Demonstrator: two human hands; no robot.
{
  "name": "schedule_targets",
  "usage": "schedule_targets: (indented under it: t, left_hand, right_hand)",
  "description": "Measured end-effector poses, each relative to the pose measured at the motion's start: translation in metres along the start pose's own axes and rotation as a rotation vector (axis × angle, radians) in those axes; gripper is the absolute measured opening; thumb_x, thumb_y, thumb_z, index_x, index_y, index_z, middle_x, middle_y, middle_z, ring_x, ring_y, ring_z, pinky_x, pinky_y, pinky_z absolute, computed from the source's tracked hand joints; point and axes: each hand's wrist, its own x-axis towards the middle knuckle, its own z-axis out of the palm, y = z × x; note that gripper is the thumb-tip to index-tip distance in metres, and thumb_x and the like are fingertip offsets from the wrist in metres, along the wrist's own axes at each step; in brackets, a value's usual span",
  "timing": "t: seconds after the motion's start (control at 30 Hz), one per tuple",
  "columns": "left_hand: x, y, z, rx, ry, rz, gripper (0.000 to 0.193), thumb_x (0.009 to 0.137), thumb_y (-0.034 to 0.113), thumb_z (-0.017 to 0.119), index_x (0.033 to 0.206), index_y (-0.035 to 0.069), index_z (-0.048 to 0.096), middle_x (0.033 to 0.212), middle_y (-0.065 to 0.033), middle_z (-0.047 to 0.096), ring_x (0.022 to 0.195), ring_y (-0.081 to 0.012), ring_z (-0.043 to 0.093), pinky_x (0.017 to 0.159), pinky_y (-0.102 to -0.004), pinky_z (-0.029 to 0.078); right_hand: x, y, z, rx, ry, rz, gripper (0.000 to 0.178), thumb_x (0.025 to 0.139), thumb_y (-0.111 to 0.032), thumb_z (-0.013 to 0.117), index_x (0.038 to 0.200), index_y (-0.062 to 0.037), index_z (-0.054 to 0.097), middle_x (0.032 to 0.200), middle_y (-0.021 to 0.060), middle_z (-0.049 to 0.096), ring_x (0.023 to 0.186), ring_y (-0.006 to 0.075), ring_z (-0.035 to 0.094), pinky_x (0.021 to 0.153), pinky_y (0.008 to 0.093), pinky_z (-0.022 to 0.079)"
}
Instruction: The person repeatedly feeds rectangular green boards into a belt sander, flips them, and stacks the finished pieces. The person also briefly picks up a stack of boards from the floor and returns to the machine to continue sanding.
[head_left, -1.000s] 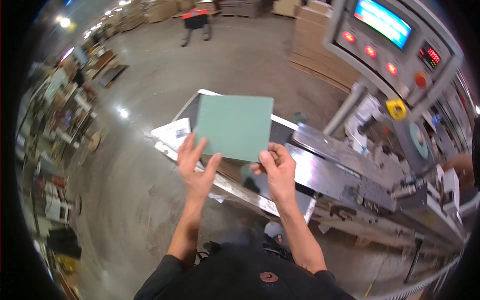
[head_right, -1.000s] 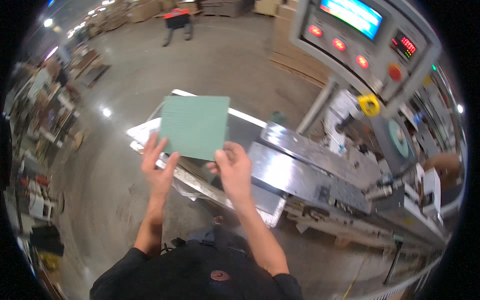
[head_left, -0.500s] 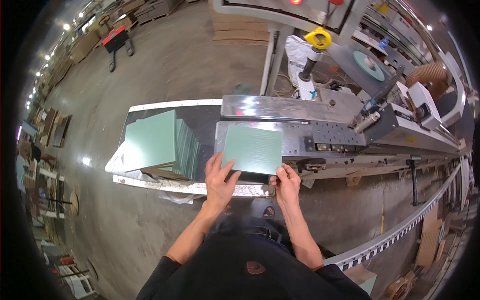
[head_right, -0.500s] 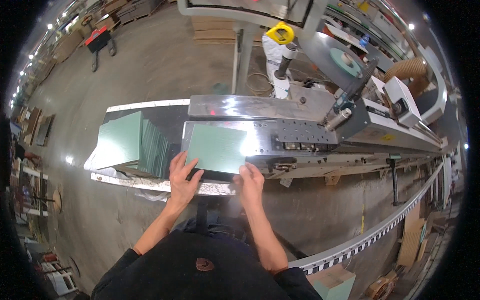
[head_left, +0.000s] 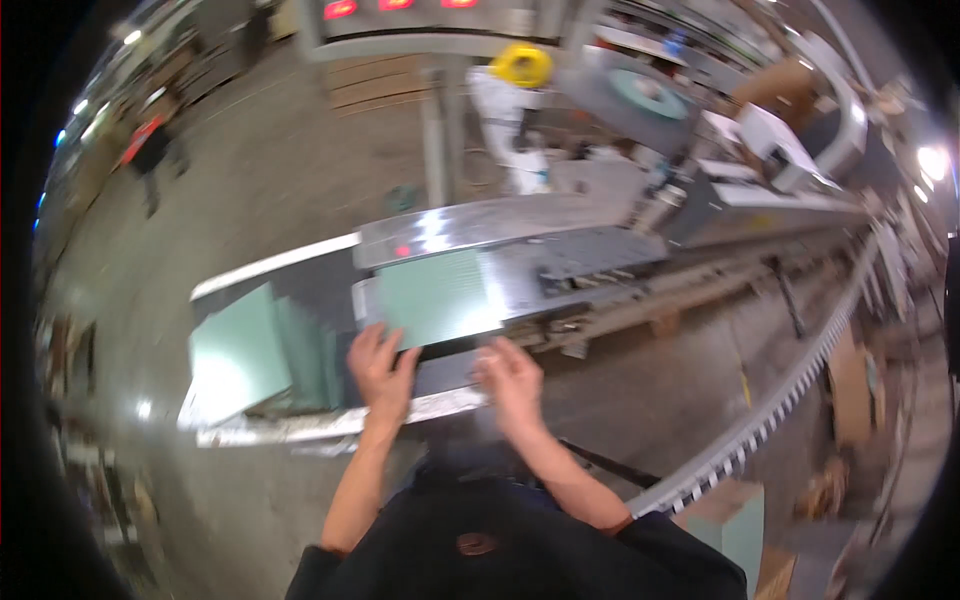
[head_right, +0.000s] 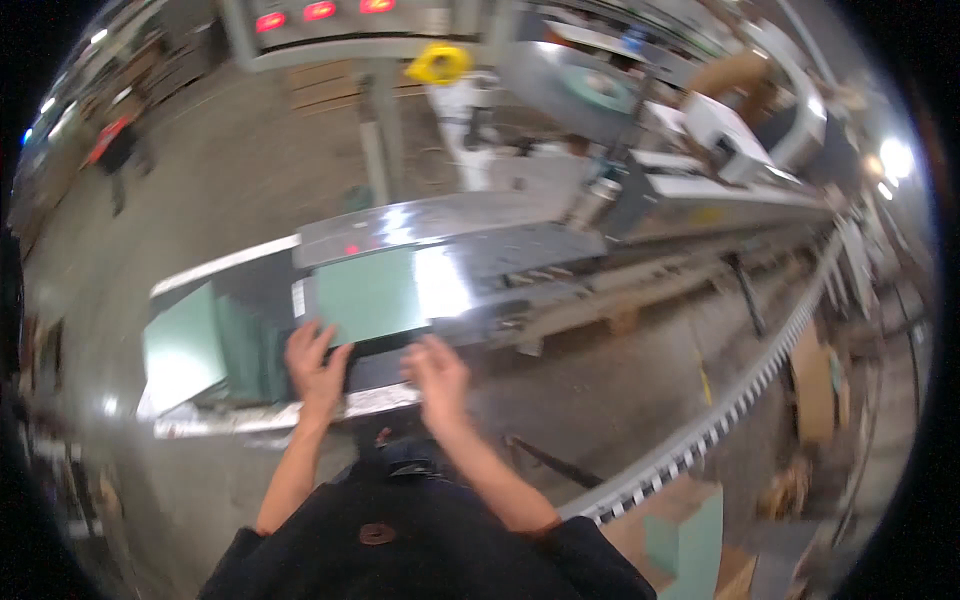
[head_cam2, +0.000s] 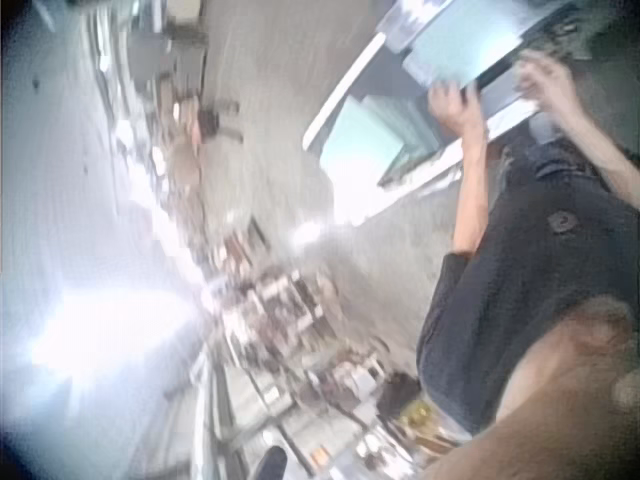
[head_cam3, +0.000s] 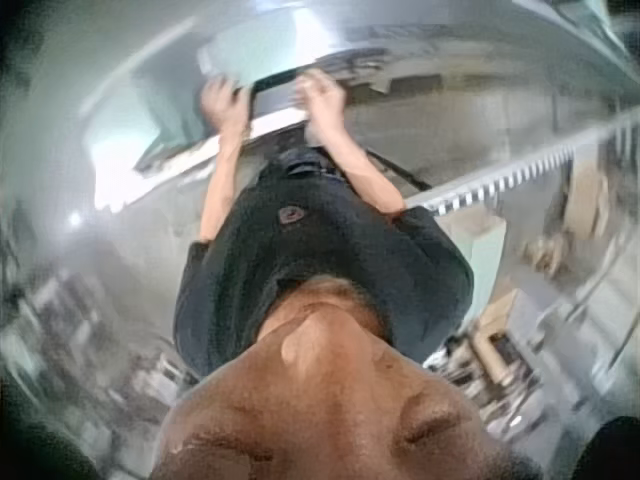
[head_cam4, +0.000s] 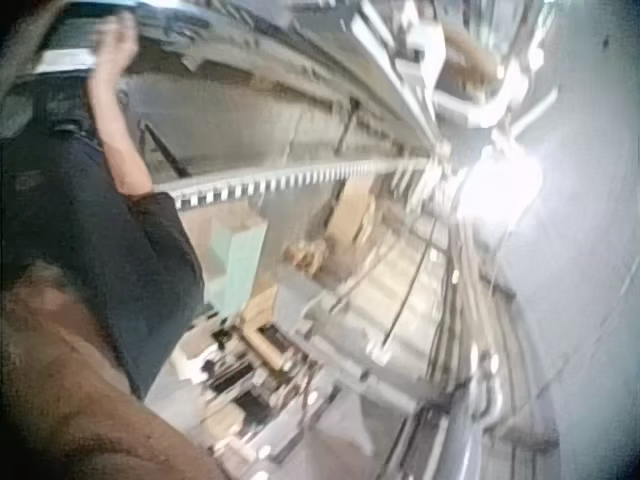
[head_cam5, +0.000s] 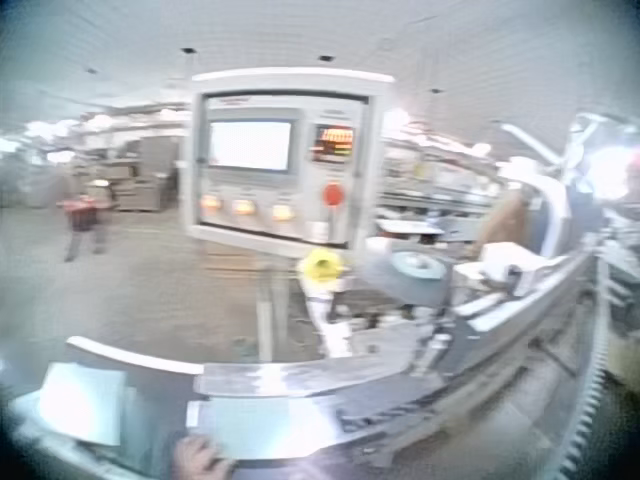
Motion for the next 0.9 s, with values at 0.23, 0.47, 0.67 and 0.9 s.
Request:
schedule_targets:
  t: [0.23, 0.47, 0.67, 0.9]
  left_hand:
    - [0.009, -0.013, 0.001, -0.031, -0.127, 0.072, 0.040, 0.079, 0.011, 0.080, 0.116, 0.000, 0.071, 0.131, -0.0231, 0.062, 0.127, -0.0413, 0.052, 0.107, -0.0494, 0.038]
    - [0.007, -0.022, -0.003, 0.041, -0.132, 0.170, 0.039, 0.079, 0.010, 0.079, 0.115, -0.002, 0.071, 0.129, -0.0245, 0.064, 0.125, -0.0426, 0.054, 0.108, -0.0509, 0.037]
    - [0.018, 0.015, 0.021, -0.012, -0.137, 0.209, 0.035, 0.076, 0.014, 0.082, 0.106, 0.000, 0.073, 0.123, -0.0229, 0.067, 0.121, -0.0388, 0.057, 0.105, -0.0494, 0.037]
    - [0.029, 0.076, 0.066, 0.007, -0.158, 0.251, 0.034, 0.076, 0.017, 0.082, 0.106, 0.003, 0.074, 0.120, -0.0236, 0.068, 0.119, -0.0383, 0.059, 0.103, -0.0484, 0.038]
  right_hand:
    - [0.002, 0.032, 0.030, -0.099, -0.132, -0.135, 0.059, 0.100, -0.009, 0.059, 0.151, 0.0087, 0.034, 0.138, 0.0165, 0.055, 0.108, 0.0175, 0.062, 0.081, 0.0296, 0.061]
    - [-0.003, 0.034, 0.037, -0.168, -0.110, -0.284, 0.056, 0.100, -0.011, 0.058, 0.151, 0.0028, 0.037, 0.128, 0.0163, 0.055, 0.093, 0.0177, 0.063, 0.076, 0.0286, 0.058]
    - [0.012, 0.014, 0.005, -0.181, -0.046, -0.261, 0.049, 0.098, -0.010, 0.061, 0.143, 0.0040, 0.047, 0.127, 0.0167, 0.056, 0.107, 0.0212, 0.062, 0.079, 0.0310, 0.059]
    - [0.033, -0.029, -0.050, -0.233, 0.012, -0.293, 0.051, 0.098, -0.008, 0.061, 0.146, -0.0004, 0.047, 0.130, 0.0145, 0.054, 0.113, 0.0222, 0.060, 0.086, 0.0327, 0.057]
